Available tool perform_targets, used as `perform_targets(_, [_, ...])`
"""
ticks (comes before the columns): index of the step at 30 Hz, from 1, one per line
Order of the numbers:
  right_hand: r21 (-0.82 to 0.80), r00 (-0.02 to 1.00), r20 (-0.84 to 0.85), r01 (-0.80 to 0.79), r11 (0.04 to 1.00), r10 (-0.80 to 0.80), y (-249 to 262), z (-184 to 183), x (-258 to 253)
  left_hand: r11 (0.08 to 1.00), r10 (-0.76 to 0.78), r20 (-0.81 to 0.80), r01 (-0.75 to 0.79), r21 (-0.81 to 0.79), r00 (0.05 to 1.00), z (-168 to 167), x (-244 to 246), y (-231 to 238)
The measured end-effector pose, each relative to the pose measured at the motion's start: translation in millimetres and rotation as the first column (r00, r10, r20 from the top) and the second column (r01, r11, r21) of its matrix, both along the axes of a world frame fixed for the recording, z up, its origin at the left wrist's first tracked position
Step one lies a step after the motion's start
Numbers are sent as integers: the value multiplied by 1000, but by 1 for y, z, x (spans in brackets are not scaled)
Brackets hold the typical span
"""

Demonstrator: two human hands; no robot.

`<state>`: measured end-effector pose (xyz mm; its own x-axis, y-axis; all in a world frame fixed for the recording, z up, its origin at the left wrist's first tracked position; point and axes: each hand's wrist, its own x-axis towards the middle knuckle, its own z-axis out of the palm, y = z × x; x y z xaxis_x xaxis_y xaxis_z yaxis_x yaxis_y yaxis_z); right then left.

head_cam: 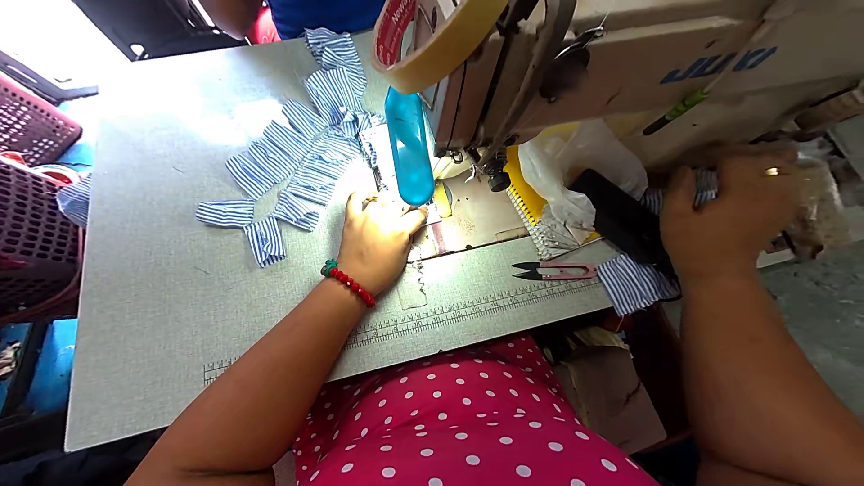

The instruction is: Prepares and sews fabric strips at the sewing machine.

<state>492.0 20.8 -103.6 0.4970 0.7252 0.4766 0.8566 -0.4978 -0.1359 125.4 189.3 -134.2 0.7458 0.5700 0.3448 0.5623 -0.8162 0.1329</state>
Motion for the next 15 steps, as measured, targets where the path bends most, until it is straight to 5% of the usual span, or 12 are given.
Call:
perform_targets(3, [162,971,41,-238,958,234,15,13,-61,1000,-7,19,7,-17,1000,0,0,1])
perform_targets(7, [101,765,-131,-623,776,631,52,3,-146,999,-8,28,9,-33,1000,0,0,2])
perform_targets(15, [-136,710,-210,-702,699,672,83,-24,-174,1000,4,22,-4,-17,1000,-1,0,2])
